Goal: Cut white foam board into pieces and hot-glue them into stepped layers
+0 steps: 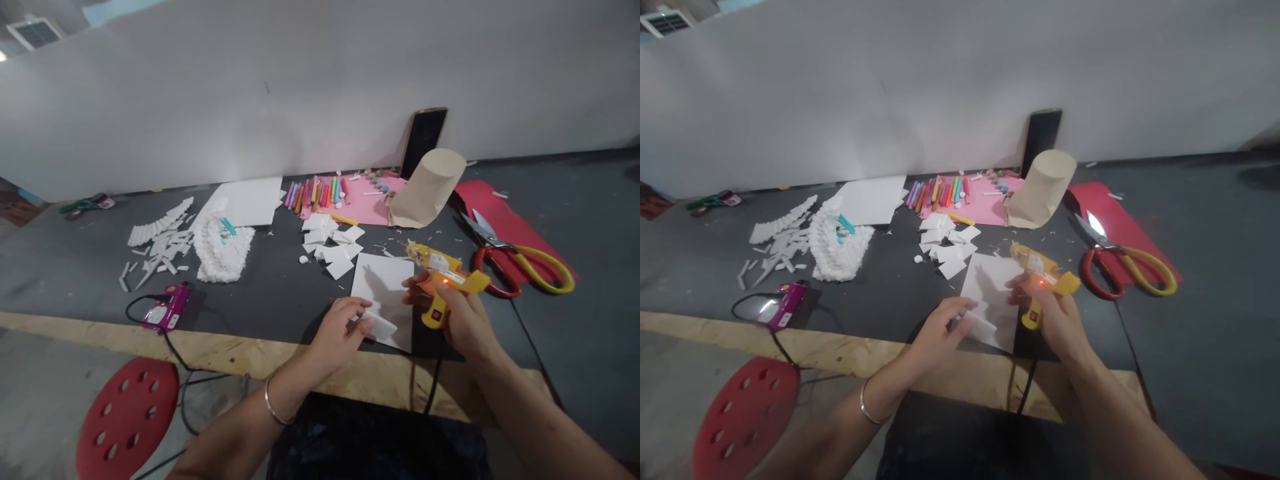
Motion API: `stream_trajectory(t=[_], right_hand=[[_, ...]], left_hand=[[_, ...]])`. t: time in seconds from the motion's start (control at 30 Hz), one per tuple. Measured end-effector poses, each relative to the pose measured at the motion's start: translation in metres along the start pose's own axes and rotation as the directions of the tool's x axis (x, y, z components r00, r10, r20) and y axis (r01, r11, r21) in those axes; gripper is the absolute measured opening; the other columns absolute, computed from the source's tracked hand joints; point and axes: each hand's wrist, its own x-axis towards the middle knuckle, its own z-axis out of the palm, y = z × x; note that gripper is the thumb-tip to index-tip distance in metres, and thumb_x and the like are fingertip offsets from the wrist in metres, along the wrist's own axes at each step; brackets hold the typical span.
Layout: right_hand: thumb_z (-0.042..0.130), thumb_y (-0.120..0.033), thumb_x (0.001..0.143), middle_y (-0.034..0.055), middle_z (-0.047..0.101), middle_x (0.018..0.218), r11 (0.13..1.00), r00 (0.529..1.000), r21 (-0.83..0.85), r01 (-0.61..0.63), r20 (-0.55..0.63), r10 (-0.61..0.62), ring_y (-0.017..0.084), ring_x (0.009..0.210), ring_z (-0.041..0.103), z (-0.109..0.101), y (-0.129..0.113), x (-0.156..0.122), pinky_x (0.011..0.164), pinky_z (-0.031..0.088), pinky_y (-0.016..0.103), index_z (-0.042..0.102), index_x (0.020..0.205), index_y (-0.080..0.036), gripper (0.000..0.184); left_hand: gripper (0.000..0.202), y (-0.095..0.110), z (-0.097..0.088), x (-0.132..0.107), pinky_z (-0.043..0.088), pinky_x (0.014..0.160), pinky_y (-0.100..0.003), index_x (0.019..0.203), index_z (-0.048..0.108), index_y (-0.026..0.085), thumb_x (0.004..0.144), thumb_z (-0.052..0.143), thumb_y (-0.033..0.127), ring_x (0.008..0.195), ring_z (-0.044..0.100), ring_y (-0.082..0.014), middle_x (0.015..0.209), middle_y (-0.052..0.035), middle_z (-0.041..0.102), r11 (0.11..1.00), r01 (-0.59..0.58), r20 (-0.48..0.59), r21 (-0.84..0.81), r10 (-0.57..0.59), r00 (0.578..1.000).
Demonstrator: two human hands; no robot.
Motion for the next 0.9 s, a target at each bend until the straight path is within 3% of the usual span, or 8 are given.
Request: stream_trajectory(t=[0.13, 0.23, 0.4, 0.53, 0.73, 0.9], right_hand=[[0.062, -0.047, 0.083, 0.0050, 0.069, 0.092, 0.995, 0.995, -0.092, -0.040, 0.085, 0.048, 0.021, 0.084, 0.065, -0.007, 0.013, 0.004, 0.087, 0.053, 0.037, 0.069, 0.089, -0.020, 0.028], [0.059, -0.047, 0.085, 0.0052, 0.069, 0.094, 0.987, 0.993, -0.154, -0.033, 0.104, 0.049, 0.022, 0.088, 0.064, -0.011, 0.017, 0.006, 0.090, 0.050, 0.037, 0.069, 0.090, -0.020, 0.029], [0.061, -0.047, 0.084, 0.0041, 0.068, 0.086, 0.998, 0.996, -0.065, -0.024, 0.082, 0.029, 0.019, 0.081, 0.063, -0.006, 0.011, 0.006, 0.082, 0.052, 0.033, 0.068, 0.086, -0.021, 0.027], [0.064, -0.047, 0.083, 0.0023, 0.064, 0.078, 0.998, 0.998, -0.059, 0.030, 0.053, -0.026, 0.016, 0.071, 0.059, -0.004, 0.006, 0.005, 0.075, 0.051, 0.031, 0.067, 0.079, -0.020, 0.027], [0.053, -0.049, 0.091, 0.0028, 0.060, 0.075, 0.961, 0.972, -0.227, 0.158, 0.208, -0.110, 0.015, 0.067, 0.053, -0.006, -0.002, 0.000, 0.066, 0.046, 0.029, 0.065, 0.075, -0.020, 0.035], [0.051, -0.051, 0.091, 0.0048, 0.061, 0.078, 0.970, 0.955, -0.182, 0.160, 0.278, -0.106, 0.017, 0.070, 0.055, -0.003, -0.009, -0.004, 0.069, 0.047, 0.032, 0.064, 0.076, -0.020, 0.037]], left_hand=[[0.028, 0.008, -0.018, 0.012, 0.053, 0.070, -0.030, 0.087, 0.060, 0.017, 0.092, 0.049, 0.043, 0.081, 0.064, -0.0183, 0.094, -0.0085, 0.067, 0.993, 0.105, -0.044, -0.054, -0.107, 0.993], [0.029, 0.014, -0.030, 0.029, 0.050, 0.062, -0.027, 0.082, 0.056, 0.018, 0.091, 0.049, 0.044, 0.063, 0.062, -0.0145, 0.071, -0.0021, 0.063, 0.982, 0.159, 0.033, -0.106, -0.157, 0.987], [0.025, 0.012, -0.034, 0.053, 0.052, 0.067, -0.028, 0.093, 0.057, 0.016, 0.087, 0.057, 0.040, 0.067, 0.069, -0.0158, 0.078, -0.0058, 0.070, 0.922, 0.284, 0.198, -0.261, -0.237, 0.951], [0.033, -0.001, -0.030, 0.054, 0.054, 0.066, -0.029, 0.094, 0.051, 0.016, 0.083, 0.063, 0.045, 0.070, 0.071, -0.0180, 0.081, -0.0097, 0.074, 0.819, 0.386, 0.200, -0.426, -0.331, 0.922], [0.041, -0.010, -0.020, 0.050, 0.054, 0.060, -0.027, 0.085, 0.045, 0.018, 0.077, 0.067, 0.052, 0.068, 0.071, -0.0186, 0.070, -0.0057, 0.072, 0.797, 0.327, 0.090, -0.507, -0.328, 0.940], [0.040, -0.006, -0.017, 0.048, 0.048, 0.051, -0.024, 0.084, 0.047, 0.020, 0.080, 0.062, 0.056, 0.050, 0.060, -0.0124, 0.058, 0.0014, 0.065, 0.867, 0.260, 0.016, -0.426, -0.280, 0.960]])
